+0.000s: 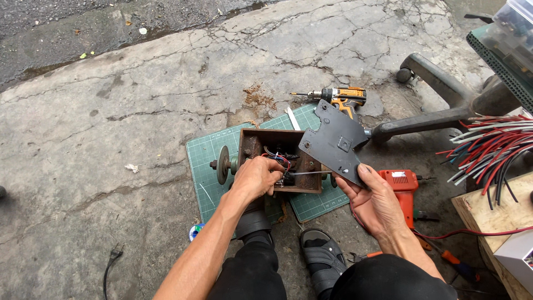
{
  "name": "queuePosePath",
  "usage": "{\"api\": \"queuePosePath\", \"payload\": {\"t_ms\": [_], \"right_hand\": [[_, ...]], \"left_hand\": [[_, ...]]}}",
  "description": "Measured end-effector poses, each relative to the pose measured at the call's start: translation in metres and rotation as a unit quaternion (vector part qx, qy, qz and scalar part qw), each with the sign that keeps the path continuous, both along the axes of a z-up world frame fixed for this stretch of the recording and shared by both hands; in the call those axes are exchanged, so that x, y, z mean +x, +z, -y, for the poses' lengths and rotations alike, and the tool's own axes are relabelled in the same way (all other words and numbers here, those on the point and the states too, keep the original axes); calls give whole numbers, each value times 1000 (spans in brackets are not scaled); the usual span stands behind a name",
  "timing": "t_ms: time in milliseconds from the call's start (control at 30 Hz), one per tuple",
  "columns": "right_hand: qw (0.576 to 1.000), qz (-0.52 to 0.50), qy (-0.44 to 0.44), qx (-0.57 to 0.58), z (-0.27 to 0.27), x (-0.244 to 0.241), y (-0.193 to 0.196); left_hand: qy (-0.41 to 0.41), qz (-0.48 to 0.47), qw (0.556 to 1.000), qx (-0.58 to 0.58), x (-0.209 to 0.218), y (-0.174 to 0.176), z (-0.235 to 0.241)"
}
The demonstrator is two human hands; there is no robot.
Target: The person is soldering wires to a black plastic component mounted on a wooden base. They use a soldering iron to apply solder to the connection points and then use a brush to clean the area.
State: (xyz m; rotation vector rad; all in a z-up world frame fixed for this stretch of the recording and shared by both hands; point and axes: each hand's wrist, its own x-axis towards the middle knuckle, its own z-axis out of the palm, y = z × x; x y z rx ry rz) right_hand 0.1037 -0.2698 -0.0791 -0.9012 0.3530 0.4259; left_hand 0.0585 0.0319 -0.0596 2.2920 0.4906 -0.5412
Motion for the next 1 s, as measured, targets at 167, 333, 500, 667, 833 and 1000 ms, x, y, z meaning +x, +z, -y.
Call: {"api": "queuePosePath", "payload": {"t_ms": [167, 333, 500, 667, 833, 1000], "right_hand": [[999, -24, -5, 37, -3, 3, -8], [998, -22, 0, 55, -13, 5, 0], [999, -14, 10, 49, -16, 5, -4], [999, -18, 24, 36, -13, 3, -24], [999, -18, 32, 23, -17, -3, -21], [999, -10, 49, 8, -33, -12, 3]], "left_hand": [[-38, -31, 999, 8, 11, -8, -3], [-37, -48, 998, -16, 13, 21, 1], [-21, -52, 997, -53, 17, 12, -1], [-4, -45, 995, -90, 14, 13, -4], [8, -34, 995, -95, 12, 15, -3], [-4, -10, 999, -54, 9, 12, -6]]}}
